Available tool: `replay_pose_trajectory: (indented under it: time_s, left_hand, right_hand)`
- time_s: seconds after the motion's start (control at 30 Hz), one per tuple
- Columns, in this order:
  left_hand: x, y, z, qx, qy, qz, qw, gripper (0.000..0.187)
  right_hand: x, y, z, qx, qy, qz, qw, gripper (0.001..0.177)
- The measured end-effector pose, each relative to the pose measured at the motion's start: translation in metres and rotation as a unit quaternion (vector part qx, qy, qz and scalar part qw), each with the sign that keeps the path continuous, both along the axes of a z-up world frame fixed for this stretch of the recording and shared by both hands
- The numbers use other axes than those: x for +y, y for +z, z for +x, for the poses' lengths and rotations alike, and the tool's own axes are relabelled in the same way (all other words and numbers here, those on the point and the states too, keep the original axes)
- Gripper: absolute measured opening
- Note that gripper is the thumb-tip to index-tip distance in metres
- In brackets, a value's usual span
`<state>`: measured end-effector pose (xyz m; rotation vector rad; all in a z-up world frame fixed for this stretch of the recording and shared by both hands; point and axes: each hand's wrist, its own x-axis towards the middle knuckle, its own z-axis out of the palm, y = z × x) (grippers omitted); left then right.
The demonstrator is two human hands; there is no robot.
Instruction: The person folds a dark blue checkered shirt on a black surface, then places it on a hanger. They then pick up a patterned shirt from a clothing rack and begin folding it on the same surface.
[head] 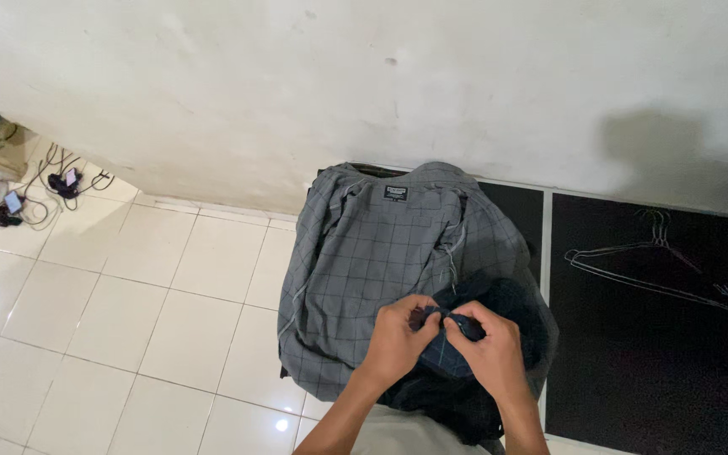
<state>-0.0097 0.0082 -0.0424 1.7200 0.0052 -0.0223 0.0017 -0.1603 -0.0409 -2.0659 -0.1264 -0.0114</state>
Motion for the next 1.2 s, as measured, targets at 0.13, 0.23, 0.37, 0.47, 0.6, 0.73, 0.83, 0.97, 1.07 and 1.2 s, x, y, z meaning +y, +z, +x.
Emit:
replay_pose_trajectory:
  time_s: [0.13,0.23,0.37,0.47,0.6,0.73,0.83,0.97,1.07,1.2]
  left_hand:
    - [0.000,0.007,-0.005,-0.020,-0.001,0.043,0.999,0.015]
    - [0.001,0.012,-0.006,-0.027,-0.005,0.039,0.999,0.015]
    - [-0.004,0.015,-0.005,0.024,0.016,-0.009,1.000,0.013]
    - [-0.008,0.016,-0.004,0.013,0.021,-0.026,0.999,0.012]
    - [-0.006,0.020,-0.004,0.004,0.029,0.002,1.000,0.011]
    - [0.001,0.023,-0.004,-0.065,0.027,-0.042,0.997,0.009]
    - [0.006,0.022,-0.003,-0.073,0.028,-0.024,0.997,0.010]
    - [0.010,0.018,-0.001,-0.086,0.047,0.002,0.995,0.011]
    - [0.016,0.014,0.000,-0.113,0.069,0.024,0.991,0.015]
    - [0.027,0.012,0.005,-0.112,0.131,0.123,0.977,0.019]
  right_hand:
    - [0.000,-0.003,-0.004,0.007,-0.003,0.006,1.000,0.013]
    - [0.001,-0.003,-0.007,-0.012,-0.022,0.021,0.999,0.012]
    - [0.002,0.000,-0.011,-0.003,-0.045,0.034,0.998,0.011]
    - [0.002,0.000,-0.011,0.035,-0.067,0.033,0.997,0.014]
    - [-0.002,-0.005,-0.013,0.093,-0.072,0.108,0.987,0.024]
    - [-0.015,-0.014,-0.010,0.127,-0.057,0.211,0.968,0.022]
    - [-0.023,-0.023,-0.008,0.120,-0.075,0.205,0.969,0.015]
    - [-0.031,-0.032,-0.007,0.077,-0.135,0.241,0.958,0.012]
    - [-0.039,-0.036,-0.006,0.065,-0.181,0.302,0.934,0.012]
    - [-0.050,-0.033,-0.003,0.031,-0.196,0.408,0.891,0.012]
